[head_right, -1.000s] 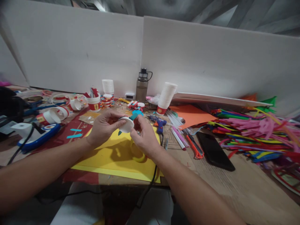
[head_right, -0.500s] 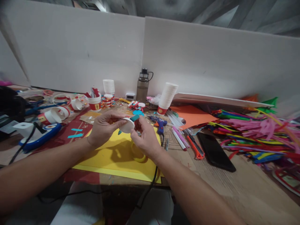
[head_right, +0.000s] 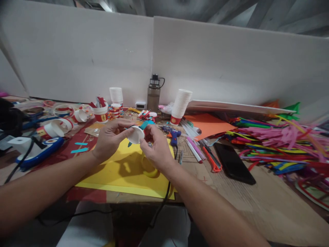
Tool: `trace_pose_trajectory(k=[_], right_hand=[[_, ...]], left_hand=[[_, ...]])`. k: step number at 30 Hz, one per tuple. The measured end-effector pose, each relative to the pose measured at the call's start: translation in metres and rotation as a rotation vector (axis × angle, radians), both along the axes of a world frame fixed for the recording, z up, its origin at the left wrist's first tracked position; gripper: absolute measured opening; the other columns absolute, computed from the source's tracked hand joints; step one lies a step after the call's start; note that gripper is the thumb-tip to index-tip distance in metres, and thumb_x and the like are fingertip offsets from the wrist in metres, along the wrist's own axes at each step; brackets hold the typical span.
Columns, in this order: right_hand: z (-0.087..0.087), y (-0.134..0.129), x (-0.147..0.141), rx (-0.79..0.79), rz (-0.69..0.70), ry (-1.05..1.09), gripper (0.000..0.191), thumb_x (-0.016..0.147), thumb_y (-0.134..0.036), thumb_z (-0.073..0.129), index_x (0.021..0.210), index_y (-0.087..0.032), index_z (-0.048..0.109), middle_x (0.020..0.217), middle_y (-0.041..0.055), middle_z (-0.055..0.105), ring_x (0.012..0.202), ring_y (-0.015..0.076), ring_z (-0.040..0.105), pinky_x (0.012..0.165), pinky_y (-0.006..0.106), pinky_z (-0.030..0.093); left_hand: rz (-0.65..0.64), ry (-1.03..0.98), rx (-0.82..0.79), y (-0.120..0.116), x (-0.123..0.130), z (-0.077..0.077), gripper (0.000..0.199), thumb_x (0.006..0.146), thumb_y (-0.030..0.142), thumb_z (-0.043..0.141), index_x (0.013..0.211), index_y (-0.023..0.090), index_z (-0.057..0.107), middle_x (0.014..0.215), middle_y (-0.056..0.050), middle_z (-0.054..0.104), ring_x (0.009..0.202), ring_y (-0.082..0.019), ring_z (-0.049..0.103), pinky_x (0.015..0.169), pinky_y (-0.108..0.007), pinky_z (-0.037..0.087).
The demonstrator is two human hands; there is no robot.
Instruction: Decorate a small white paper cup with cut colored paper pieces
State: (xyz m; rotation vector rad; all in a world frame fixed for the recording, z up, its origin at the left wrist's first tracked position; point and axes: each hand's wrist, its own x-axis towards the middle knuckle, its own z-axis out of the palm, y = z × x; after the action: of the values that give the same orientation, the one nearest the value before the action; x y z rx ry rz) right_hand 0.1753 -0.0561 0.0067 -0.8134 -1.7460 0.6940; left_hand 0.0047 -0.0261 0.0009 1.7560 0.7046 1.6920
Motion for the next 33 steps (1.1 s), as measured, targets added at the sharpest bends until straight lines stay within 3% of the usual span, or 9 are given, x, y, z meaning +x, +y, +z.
trace_pose_trajectory(k=[6, 14, 17, 21, 29, 33], right_hand=[[0.004, -0.004, 0.000, 0.019, -0.035, -0.028, 0.016, 0.083, -0.030, 0.058, 0.094, -0.021, 0.051, 0.084, 0.0012, 0.054, 0.072, 0.0141, 0.051, 0.067, 0.029, 0.045], [-0.001, 0.000, 0.001, -0.043, -0.019, -0.015, 0.027, 0.086, -0.038, 0.058, 0.107, -0.021, 0.055, 0.094, 0.0048, 0.062, 0.084, 0.0175, 0.059, 0.074, 0.032, 0.049], [-0.002, 0.002, 0.002, -0.055, -0.035, -0.010, 0.026, 0.088, -0.037, 0.057, 0.107, -0.020, 0.057, 0.098, 0.0057, 0.064, 0.085, 0.0174, 0.060, 0.076, 0.032, 0.049], [0.000, 0.005, 0.003, -0.064, -0.046, 0.038, 0.023, 0.091, -0.036, 0.054, 0.108, -0.021, 0.057, 0.101, 0.0060, 0.066, 0.089, 0.0170, 0.062, 0.079, 0.033, 0.050], [0.001, 0.005, 0.002, -0.022, -0.096, 0.054, 0.032, 0.085, -0.029, 0.064, 0.116, -0.024, 0.057, 0.100, 0.0039, 0.066, 0.083, 0.0151, 0.061, 0.075, 0.031, 0.050], [0.002, 0.004, 0.002, -0.033, -0.075, 0.095, 0.027, 0.083, -0.025, 0.065, 0.110, -0.024, 0.061, 0.099, 0.0033, 0.067, 0.081, 0.0143, 0.061, 0.076, 0.031, 0.049]], left_hand=[[-0.021, -0.035, -0.053, 0.002, -0.002, 0.003, 0.013, 0.075, 0.029, 0.074, 0.087, 0.021, 0.075, 0.094, -0.005, 0.071, 0.093, -0.018, 0.065, 0.088, -0.034, 0.050], [-0.114, -0.008, -0.283, 0.003, -0.001, 0.005, 0.023, 0.073, 0.038, 0.075, 0.081, 0.016, 0.072, 0.077, -0.005, 0.071, 0.067, -0.015, 0.062, 0.064, -0.030, 0.051], [-0.166, 0.013, -0.322, 0.006, -0.001, 0.004, 0.028, 0.074, 0.039, 0.074, 0.090, 0.016, 0.071, 0.081, -0.005, 0.071, 0.069, -0.014, 0.063, 0.063, -0.029, 0.051], [-0.242, 0.033, -0.358, 0.008, -0.001, 0.002, 0.038, 0.071, 0.038, 0.077, 0.101, 0.016, 0.068, 0.092, -0.006, 0.071, 0.077, -0.015, 0.064, 0.065, -0.027, 0.052], [-0.242, -0.104, -0.359, 0.015, 0.000, -0.005, 0.036, 0.069, 0.033, 0.080, 0.093, 0.015, 0.060, 0.078, -0.001, 0.065, 0.062, -0.010, 0.059, 0.059, -0.023, 0.050], [-0.237, -0.082, -0.374, 0.012, 0.001, -0.004, 0.035, 0.068, 0.032, 0.080, 0.089, 0.015, 0.057, 0.075, 0.000, 0.064, 0.061, -0.010, 0.060, 0.058, -0.024, 0.051]])
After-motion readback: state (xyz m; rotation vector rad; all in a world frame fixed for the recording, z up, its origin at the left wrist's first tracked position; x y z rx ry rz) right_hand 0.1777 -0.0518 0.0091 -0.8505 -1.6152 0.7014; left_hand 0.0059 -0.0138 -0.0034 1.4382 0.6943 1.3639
